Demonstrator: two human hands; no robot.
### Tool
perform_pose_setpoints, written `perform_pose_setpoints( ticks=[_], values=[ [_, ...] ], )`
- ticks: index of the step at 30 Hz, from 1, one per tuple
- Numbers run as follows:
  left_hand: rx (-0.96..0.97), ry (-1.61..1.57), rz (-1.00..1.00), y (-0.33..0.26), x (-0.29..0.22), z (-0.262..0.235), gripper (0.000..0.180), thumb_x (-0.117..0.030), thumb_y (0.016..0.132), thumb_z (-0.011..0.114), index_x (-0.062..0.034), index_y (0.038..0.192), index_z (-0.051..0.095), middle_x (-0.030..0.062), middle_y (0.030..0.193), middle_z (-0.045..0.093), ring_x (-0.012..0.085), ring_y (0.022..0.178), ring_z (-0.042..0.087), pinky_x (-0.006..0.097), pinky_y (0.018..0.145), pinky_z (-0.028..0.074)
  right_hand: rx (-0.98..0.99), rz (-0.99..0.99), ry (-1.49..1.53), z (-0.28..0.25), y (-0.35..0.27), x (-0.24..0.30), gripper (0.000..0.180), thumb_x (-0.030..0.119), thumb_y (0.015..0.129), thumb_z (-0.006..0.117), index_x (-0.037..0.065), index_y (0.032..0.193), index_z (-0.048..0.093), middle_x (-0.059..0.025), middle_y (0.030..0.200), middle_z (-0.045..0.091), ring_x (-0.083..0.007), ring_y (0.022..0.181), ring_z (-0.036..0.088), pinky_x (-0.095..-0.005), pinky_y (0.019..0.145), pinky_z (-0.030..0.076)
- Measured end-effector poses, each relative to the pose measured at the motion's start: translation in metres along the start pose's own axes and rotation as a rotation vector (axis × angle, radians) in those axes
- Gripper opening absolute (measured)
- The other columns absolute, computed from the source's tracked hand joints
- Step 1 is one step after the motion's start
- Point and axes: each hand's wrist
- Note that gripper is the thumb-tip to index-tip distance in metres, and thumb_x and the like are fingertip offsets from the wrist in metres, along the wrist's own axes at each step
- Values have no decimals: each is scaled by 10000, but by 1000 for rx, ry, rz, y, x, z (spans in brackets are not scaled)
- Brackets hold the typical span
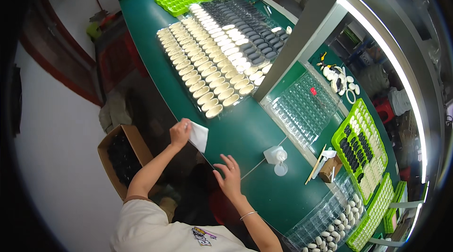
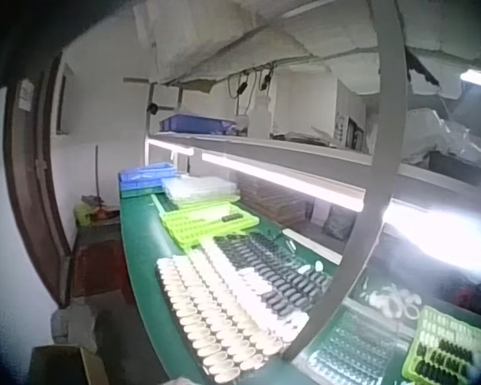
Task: The person wipes white oval sponges with a white cloth and a liquid from a small bottle. They handle the sponges one by one, wiping them individually and placing them into a green tray. The person also moves a clear plastic container filled with sponges and wipes the work surface.
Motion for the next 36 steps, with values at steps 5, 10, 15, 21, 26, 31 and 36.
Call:
perform_pose_setpoints(
  ticks=[5,10,15,21,26,31,36],
  values=[
    [-64,-13,-349,89,43,7,265,-273,887,470,-124,1101,519,136,836,632,334,799,607,430,687,463,103,36,-365,25,0,-30,466,248,750,677,134,1178,533,-67,1359,405,-291,1291,318,-515,1055,191],
    [-54,-240,-686,174,70,36,563,-463,915,387,-54,1302,379,159,1062,584,333,1013,544,410,852,398,201,102,-517,22,3,-34,475,321,773,637,173,1209,517,-26,1372,395,-238,1266,362,-486,1044,240],
    [-77,25,-695,186,52,58,604,-377,875,466,-52,1352,289,169,1320,417,393,1041,523,482,843,414,214,129,-513,21,5,-33,467,291,758,643,192,1200,528,-6,1356,418,-219,1258,376,-462,1051,242],
    [-82,84,-718,193,47,63,600,-394,878,453,-51,1346,299,175,1312,425,408,984,550,490,816,425,186,123,-493,21,8,-33,446,281,758,638,192,1184,540,-3,1346,429,-214,1251,386,-460,1050,246],
    [-66,46,-612,185,64,63,629,-433,886,429,-37,1357,295,186,1314,427,399,1075,503,466,880,395,154,93,-470,20,9,-32,433,277,756,638,181,1168,548,-7,1343,432,-213,1252,384,-457,1057,234],
    [1,105,-538,182,69,51,566,-419,902,403,-82,1353,342,139,1293,477,368,1082,510,439,891,398,127,70,-469,23,7,-25,425,281,762,629,163,1163,550,-17,1345,430,-217,1263,369,-454,1066,216],
    [9,126,-558,184,60,59,516,-389,906,395,-104,1335,381,118,1229,532,358,1002,558,451,836,429,88,79,-504,20,0,-25,424,296,765,629,168,1162,550,-5,1355,414,-197,1270,358,-455,1064,223]
  ],
)
Point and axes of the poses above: each hand's wrist, its own y-axis towards the middle knuckle, its own z-axis out of the palm, x = y × z
